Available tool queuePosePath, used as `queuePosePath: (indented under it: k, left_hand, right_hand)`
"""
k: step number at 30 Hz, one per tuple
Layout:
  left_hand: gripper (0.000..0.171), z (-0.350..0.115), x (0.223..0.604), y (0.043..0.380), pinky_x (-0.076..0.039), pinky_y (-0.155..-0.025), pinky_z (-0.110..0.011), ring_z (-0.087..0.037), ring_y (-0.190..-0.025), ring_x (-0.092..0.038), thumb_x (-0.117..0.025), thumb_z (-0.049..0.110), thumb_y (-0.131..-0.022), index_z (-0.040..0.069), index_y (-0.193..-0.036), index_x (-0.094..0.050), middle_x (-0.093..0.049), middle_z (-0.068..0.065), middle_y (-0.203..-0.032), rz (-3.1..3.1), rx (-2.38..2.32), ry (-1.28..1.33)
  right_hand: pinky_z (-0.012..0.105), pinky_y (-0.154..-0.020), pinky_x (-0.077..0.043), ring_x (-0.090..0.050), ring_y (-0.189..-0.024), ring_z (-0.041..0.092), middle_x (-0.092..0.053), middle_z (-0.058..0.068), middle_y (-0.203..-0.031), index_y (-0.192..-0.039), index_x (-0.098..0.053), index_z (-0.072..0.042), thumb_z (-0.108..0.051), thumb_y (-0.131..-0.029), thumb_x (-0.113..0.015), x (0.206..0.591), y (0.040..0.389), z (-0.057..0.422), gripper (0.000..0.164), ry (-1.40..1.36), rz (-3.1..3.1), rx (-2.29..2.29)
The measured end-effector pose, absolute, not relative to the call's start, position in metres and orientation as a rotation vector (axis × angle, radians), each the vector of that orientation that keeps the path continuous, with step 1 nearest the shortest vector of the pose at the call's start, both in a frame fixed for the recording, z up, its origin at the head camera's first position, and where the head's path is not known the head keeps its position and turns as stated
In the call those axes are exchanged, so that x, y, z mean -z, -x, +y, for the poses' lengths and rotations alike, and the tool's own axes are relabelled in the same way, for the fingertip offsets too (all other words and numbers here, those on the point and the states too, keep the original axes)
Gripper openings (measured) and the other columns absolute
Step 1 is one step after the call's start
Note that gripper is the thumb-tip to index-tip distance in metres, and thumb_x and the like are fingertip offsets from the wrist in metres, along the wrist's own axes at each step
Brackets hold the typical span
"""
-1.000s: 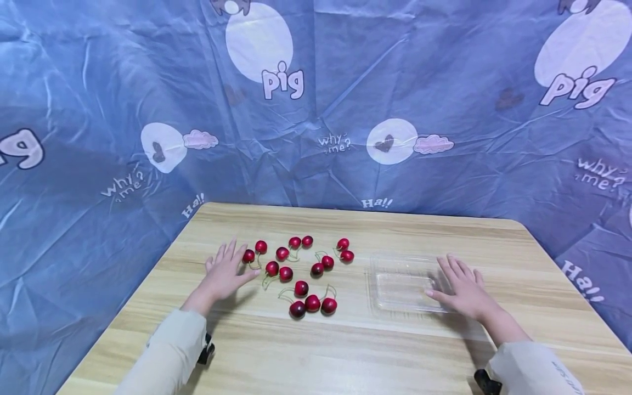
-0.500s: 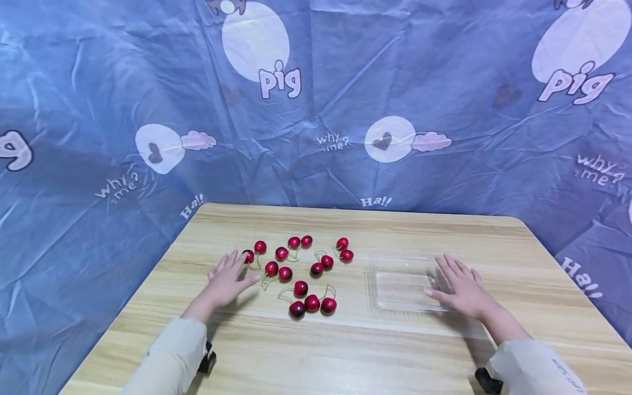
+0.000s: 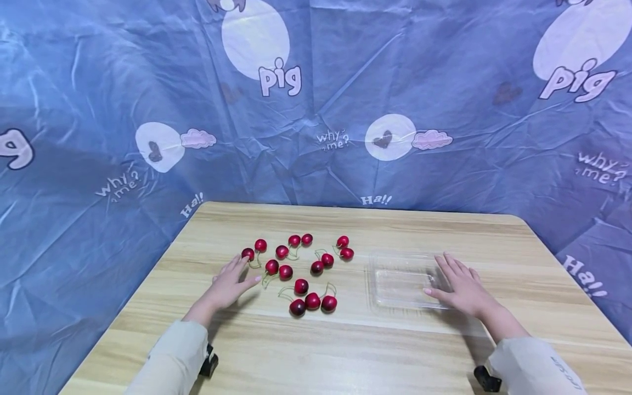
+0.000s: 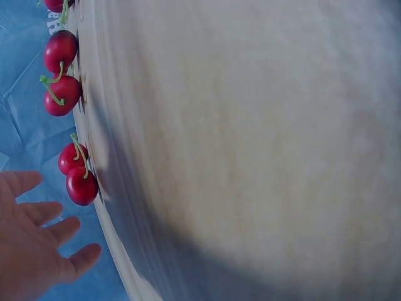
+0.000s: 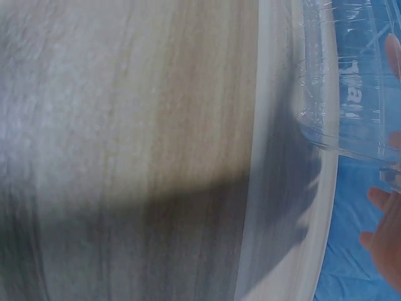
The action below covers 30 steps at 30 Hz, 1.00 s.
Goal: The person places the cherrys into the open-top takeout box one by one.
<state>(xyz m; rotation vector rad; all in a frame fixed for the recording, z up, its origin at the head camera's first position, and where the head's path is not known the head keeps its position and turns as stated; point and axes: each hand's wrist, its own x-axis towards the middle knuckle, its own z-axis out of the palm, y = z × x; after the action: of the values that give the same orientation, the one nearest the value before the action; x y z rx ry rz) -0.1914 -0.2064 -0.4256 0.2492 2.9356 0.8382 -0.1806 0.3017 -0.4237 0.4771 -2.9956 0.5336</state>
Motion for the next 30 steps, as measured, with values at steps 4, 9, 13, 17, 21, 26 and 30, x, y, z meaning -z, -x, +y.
queuePosePath:
  k: [4,9,13,17,21,26,30]
  left_hand:
    - [0.075,-0.2063,0.4260,0.1907,-0.005,-0.091,-0.069,-0.044,-0.122,-0.012,-0.043,0.050,-0.084,0.000,-0.135,-0.021,-0.013,-0.023,-0.139,2.923,-0.861,-0.239]
    - [0.074,-0.2071,0.4277,0.1911,-0.008,-0.094,-0.066,-0.043,-0.123,-0.014,-0.043,0.049,-0.084,-0.003,-0.133,-0.023,-0.017,-0.025,-0.137,2.919,-0.895,-0.245]
    - [0.073,-0.2079,0.4290,0.1922,-0.010,-0.098,-0.061,-0.041,-0.123,-0.016,-0.043,0.048,-0.085,-0.005,-0.132,-0.024,-0.020,-0.025,-0.136,2.912,-0.940,-0.260]
    - [0.072,-0.2077,0.4305,0.1944,-0.011,-0.101,-0.056,-0.040,-0.123,-0.016,-0.043,0.047,-0.086,-0.005,-0.132,-0.024,-0.023,-0.025,-0.135,2.867,-1.027,-0.246]
    - [0.071,-0.2064,0.4306,0.1967,-0.012,-0.102,-0.053,-0.039,-0.123,-0.018,-0.042,0.046,-0.086,-0.005,-0.132,-0.023,-0.025,-0.025,-0.134,2.809,-1.112,-0.195]
    - [0.069,-0.2059,0.4306,0.1991,-0.015,-0.101,-0.053,-0.040,-0.121,-0.022,-0.041,0.045,-0.087,-0.004,-0.133,-0.022,-0.028,-0.025,-0.132,2.752,-1.176,-0.117]
    - [0.068,-0.2068,0.4299,0.2005,-0.016,-0.101,-0.053,-0.040,-0.121,-0.023,-0.040,0.045,-0.088,-0.003,-0.133,-0.022,-0.027,-0.026,-0.133,2.702,-1.247,-0.059]
  right_hand:
    - [0.066,-0.092,-0.008,-0.015,-0.117,0.050,-0.015,0.032,-0.134,-0.134,-0.018,0.003,-0.048,-0.077,-0.056,0.4234,0.1807,0.3020,0.085,-0.479,-2.996,-0.538]
    - [0.065,-0.092,-0.011,-0.016,-0.116,0.051,-0.015,0.032,-0.134,-0.133,-0.021,0.005,-0.047,-0.077,-0.056,0.4228,0.1802,0.3016,0.085,-0.485,-2.995,-0.541]
    - [0.064,-0.092,-0.011,-0.016,-0.116,0.051,-0.014,0.032,-0.134,-0.132,-0.022,0.005,-0.047,-0.077,-0.057,0.4223,0.1800,0.3013,0.084,-0.486,-2.997,-0.540]
    - [0.063,-0.093,-0.012,-0.016,-0.116,0.052,-0.015,0.033,-0.133,-0.132,-0.022,0.006,-0.047,-0.077,-0.057,0.4213,0.1794,0.3009,0.084,-0.489,-2.996,-0.539]
    - [0.062,-0.094,-0.012,-0.016,-0.116,0.052,-0.015,0.033,-0.133,-0.131,-0.023,0.007,-0.047,-0.077,-0.057,0.4201,0.1783,0.3004,0.084,-0.491,-2.996,-0.542]
    - [0.063,-0.094,-0.011,-0.016,-0.116,0.052,-0.015,0.033,-0.133,-0.131,-0.023,0.007,-0.046,-0.077,-0.057,0.4188,0.1772,0.2996,0.084,-0.491,-3.002,-0.541]
    - [0.062,-0.094,-0.011,-0.015,-0.116,0.052,-0.014,0.033,-0.133,-0.131,-0.023,0.007,-0.046,-0.077,-0.056,0.4179,0.1768,0.2992,0.083,-0.498,-3.005,-0.541]
